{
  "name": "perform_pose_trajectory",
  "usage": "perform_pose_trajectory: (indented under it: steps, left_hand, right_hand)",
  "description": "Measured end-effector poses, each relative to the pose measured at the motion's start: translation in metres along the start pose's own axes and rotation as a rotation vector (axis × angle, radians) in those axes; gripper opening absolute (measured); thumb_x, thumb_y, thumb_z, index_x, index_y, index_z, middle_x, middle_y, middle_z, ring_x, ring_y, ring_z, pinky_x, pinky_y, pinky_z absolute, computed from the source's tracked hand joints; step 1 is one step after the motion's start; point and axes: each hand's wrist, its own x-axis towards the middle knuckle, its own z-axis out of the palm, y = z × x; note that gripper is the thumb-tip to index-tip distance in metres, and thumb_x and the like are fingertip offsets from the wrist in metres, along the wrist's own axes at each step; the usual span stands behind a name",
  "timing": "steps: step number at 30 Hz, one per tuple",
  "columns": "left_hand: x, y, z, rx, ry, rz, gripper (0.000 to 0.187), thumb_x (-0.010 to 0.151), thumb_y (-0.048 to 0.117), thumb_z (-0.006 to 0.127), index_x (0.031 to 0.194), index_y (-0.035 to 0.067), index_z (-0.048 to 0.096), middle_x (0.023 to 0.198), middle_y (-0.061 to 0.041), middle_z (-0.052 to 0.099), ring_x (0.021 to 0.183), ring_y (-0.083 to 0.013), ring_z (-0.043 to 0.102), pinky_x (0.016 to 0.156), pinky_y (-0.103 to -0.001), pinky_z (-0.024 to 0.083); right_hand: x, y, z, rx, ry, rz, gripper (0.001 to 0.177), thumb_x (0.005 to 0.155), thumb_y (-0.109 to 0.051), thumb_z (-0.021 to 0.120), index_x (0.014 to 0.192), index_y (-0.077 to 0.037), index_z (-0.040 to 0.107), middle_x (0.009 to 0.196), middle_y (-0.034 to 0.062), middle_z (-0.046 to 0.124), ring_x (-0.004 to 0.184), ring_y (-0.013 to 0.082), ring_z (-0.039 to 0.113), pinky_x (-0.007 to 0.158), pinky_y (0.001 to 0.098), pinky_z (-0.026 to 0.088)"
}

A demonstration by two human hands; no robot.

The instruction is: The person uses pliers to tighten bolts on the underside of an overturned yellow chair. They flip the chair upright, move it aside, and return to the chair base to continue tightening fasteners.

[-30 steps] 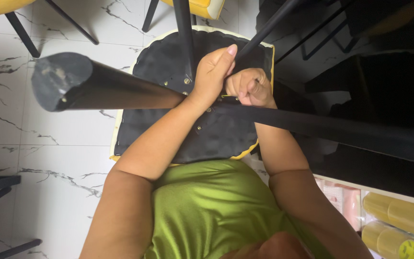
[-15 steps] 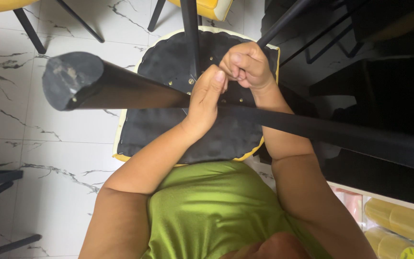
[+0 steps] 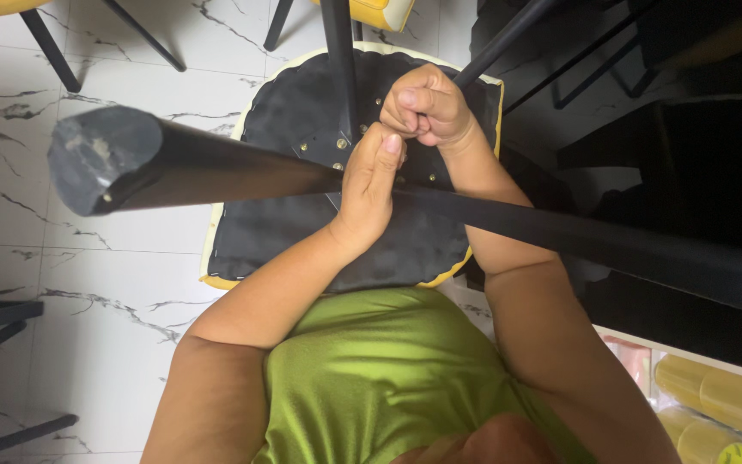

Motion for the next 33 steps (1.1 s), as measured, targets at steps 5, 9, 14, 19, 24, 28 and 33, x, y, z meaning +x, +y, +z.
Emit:
perform_pose_trajectory:
  steps: [5, 9, 14, 19, 24, 28, 33]
  left_hand:
    - [0.018, -0.021, 0.004, 0.057, 0.052, 0.007, 0.040, 0.112, 0.029, 0.046, 0.081, 0.004, 0.047, 0.071, -0.002, 0.050, 0.066, -0.0142, 0.046, 0.063, -0.032, 0.040]
    - [0.032, -0.043, 0.000, -0.105, 0.096, -0.023, 0.040, 0.110, 0.025, 0.051, 0.078, 0.003, 0.046, 0.069, -0.002, 0.044, 0.065, -0.0118, 0.040, 0.059, -0.032, 0.035]
    - [0.040, -0.050, -0.007, -0.239, 0.031, -0.043, 0.038, 0.109, 0.023, 0.052, 0.076, 0.004, 0.046, 0.067, 0.000, 0.044, 0.061, -0.0082, 0.038, 0.056, -0.029, 0.032]
    - [0.038, -0.041, 0.000, -0.215, -0.124, -0.023, 0.040, 0.111, 0.022, 0.051, 0.076, 0.005, 0.043, 0.067, 0.001, 0.042, 0.063, -0.0084, 0.037, 0.058, -0.029, 0.033]
    - [0.030, -0.025, 0.003, -0.218, -0.246, -0.036, 0.040, 0.111, 0.027, 0.046, 0.079, 0.005, 0.048, 0.072, 0.000, 0.048, 0.066, -0.0085, 0.042, 0.062, -0.027, 0.036]
    - [0.027, -0.023, 0.007, -0.265, -0.322, -0.012, 0.036, 0.111, 0.029, 0.046, 0.089, 0.003, 0.055, 0.080, -0.001, 0.052, 0.072, -0.0086, 0.045, 0.066, -0.027, 0.039]
    - [0.034, -0.024, 0.003, -0.300, -0.278, -0.058, 0.036, 0.113, 0.028, 0.048, 0.085, 0.005, 0.052, 0.077, 0.001, 0.048, 0.070, -0.0083, 0.042, 0.065, -0.026, 0.036]
  right_hand:
    - [-0.023, 0.007, 0.009, -0.016, 0.235, -0.168, 0.040, 0.102, -0.019, 0.055, 0.066, -0.002, 0.049, 0.056, 0.0048, 0.043, 0.048, 0.0093, 0.036, 0.046, 0.0253, 0.026]
    - [-0.047, 0.016, 0.017, 0.009, 0.320, -0.292, 0.040, 0.103, -0.019, 0.055, 0.066, -0.002, 0.048, 0.058, 0.0055, 0.042, 0.049, 0.0117, 0.035, 0.046, 0.0278, 0.025]
    - [-0.059, 0.025, 0.030, -0.068, 0.375, -0.396, 0.040, 0.104, -0.019, 0.055, 0.067, -0.004, 0.048, 0.058, 0.0044, 0.041, 0.050, 0.0131, 0.034, 0.051, 0.0318, 0.026]
    - [-0.077, 0.026, 0.039, -0.148, 0.384, -0.453, 0.037, 0.103, -0.018, 0.053, 0.069, -0.002, 0.049, 0.058, 0.0058, 0.042, 0.052, 0.0149, 0.037, 0.053, 0.0328, 0.030]
    - [-0.070, 0.018, 0.035, -0.064, 0.525, -0.445, 0.035, 0.101, -0.019, 0.053, 0.070, -0.005, 0.049, 0.058, 0.0052, 0.044, 0.053, 0.0128, 0.039, 0.052, 0.0298, 0.031]
    - [-0.060, 0.016, 0.032, -0.225, 0.558, -0.375, 0.037, 0.102, -0.020, 0.055, 0.070, -0.004, 0.048, 0.062, 0.0060, 0.045, 0.051, 0.0120, 0.037, 0.052, 0.0277, 0.031]
    - [-0.047, 0.009, 0.032, -0.262, 0.517, -0.298, 0.039, 0.100, -0.021, 0.056, 0.068, -0.001, 0.050, 0.061, 0.0075, 0.048, 0.052, 0.0108, 0.036, 0.052, 0.0273, 0.030]
